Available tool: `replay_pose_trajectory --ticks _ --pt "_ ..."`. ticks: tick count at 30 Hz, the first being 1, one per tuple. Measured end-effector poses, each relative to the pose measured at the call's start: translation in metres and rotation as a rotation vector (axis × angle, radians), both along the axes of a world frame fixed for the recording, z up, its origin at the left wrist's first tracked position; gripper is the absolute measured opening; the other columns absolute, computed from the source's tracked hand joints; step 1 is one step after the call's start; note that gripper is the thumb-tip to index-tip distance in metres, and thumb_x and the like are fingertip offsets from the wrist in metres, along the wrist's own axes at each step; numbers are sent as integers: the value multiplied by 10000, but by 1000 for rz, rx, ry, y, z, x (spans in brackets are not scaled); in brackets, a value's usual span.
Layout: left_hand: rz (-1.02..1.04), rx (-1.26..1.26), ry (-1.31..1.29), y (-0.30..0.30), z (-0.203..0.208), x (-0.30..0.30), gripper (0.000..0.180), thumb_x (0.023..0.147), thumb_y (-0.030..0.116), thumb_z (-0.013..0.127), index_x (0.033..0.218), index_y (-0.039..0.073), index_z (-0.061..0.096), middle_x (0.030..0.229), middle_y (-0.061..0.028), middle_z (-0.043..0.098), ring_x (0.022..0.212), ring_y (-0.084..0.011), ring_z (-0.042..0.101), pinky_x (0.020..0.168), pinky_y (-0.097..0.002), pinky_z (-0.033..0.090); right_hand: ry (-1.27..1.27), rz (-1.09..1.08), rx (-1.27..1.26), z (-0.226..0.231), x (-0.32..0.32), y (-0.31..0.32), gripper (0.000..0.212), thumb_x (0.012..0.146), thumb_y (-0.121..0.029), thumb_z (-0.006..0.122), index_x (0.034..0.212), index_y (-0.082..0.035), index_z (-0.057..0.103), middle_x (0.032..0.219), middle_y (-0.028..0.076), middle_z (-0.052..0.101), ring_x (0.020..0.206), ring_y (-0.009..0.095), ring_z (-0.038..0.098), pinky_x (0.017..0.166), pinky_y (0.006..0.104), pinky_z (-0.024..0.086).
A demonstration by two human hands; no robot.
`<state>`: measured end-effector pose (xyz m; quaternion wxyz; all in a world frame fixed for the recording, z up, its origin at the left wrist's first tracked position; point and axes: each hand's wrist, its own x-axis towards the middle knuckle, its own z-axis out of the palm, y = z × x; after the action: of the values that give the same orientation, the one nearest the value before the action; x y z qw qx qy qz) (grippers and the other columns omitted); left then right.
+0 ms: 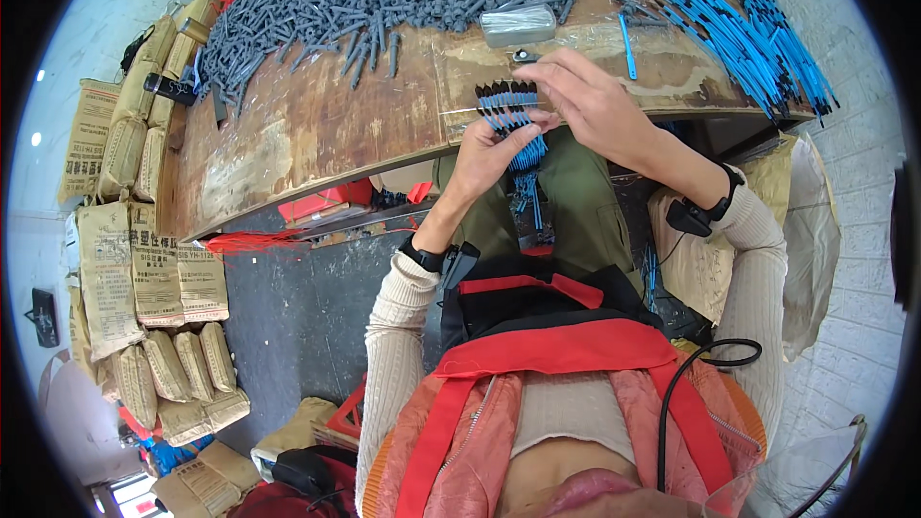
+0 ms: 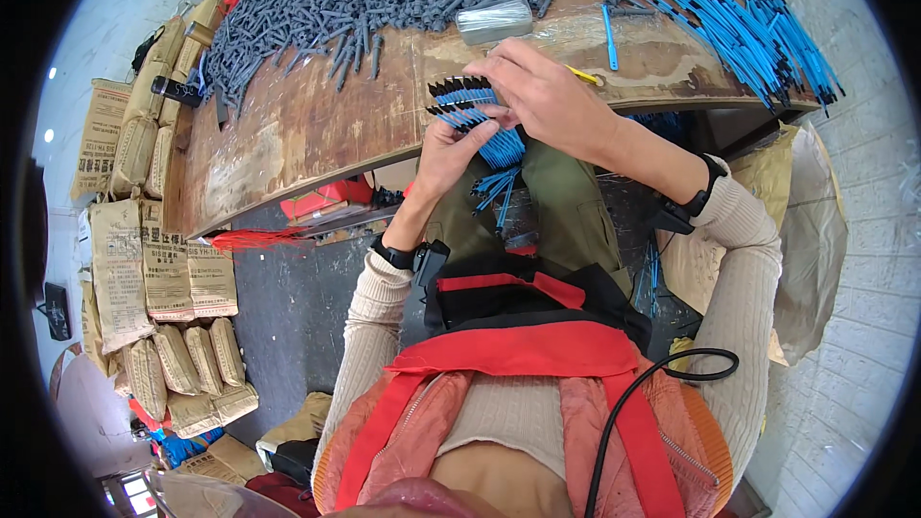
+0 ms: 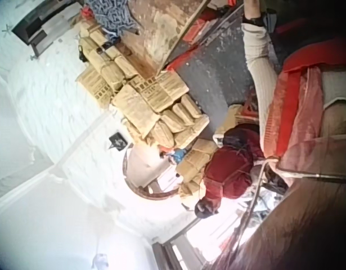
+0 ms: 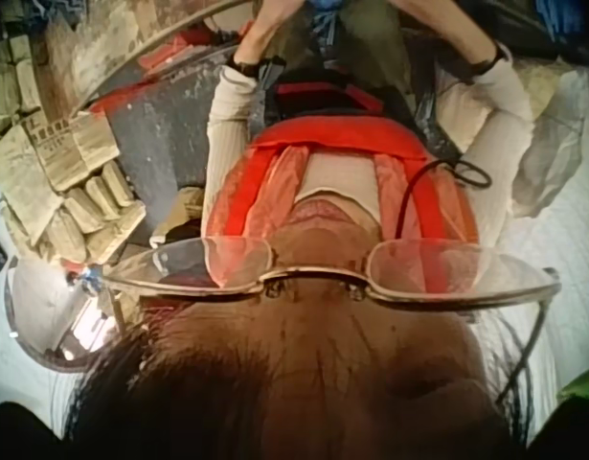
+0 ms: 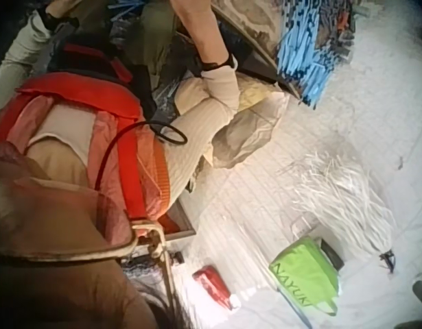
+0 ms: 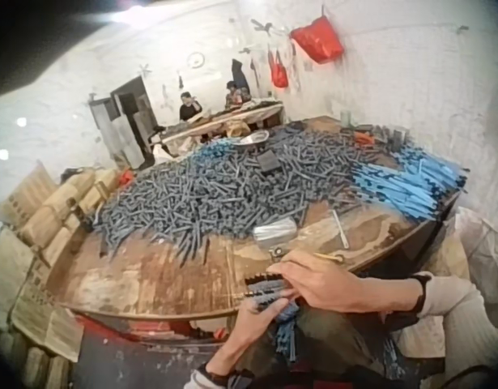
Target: Assembling blue plastic components into connectors and bundling them with rubber bands.
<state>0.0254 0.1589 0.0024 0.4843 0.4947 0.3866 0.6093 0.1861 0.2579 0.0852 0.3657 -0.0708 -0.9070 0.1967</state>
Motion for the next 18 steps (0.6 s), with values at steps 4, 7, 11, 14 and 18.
replay_pose_trajectory --ticks 4,7,11,14,18 --pt "-26 6 9 1 0 -1 221 951 16 545 1153 -29 623 1115 -139 674 1085 -220 635 948 -311 494 44 -10 259 7 1 6 240 878 23 541 1102 -24 612 971 119 574 861 279 583 735 346 485" --pt "-46 8 -25 1 1 -2 218 951 20 546 1150 -28 623 1115 -139 674 1079 -223 638 949 -315 494 16 81 44 7 0 16 204 907 -2 527 1089 -22 616 954 118 570 863 272 577 739 339 474" --pt "-47 5 -12 4 2 -1 211 953 23 544 1142 -28 623 1115 -140 674 1075 -224 640 952 -319 494 -6 82 -112 4 2 15 181 936 -29 513 1078 -22 623 944 115 567 871 261 570 750 330 460" --pt "-42 -1 -16 3 1 -1 209 954 25 544 1139 -29 623 1114 -140 675 1074 -223 640 953 -320 494 9 59 -160 1 1 9 184 935 -34 512 1078 -23 628 926 108 560 852 258 564 739 339 455" --pt "-50 -3 -68 3 0 -1 213 953 29 548 1144 -31 621 1112 -139 676 1075 -219 639 951 -319 494 30 47 -214 1 1 5 202 914 -24 523 1083 -23 633 892 93 544 809 256 554 713 357 455"
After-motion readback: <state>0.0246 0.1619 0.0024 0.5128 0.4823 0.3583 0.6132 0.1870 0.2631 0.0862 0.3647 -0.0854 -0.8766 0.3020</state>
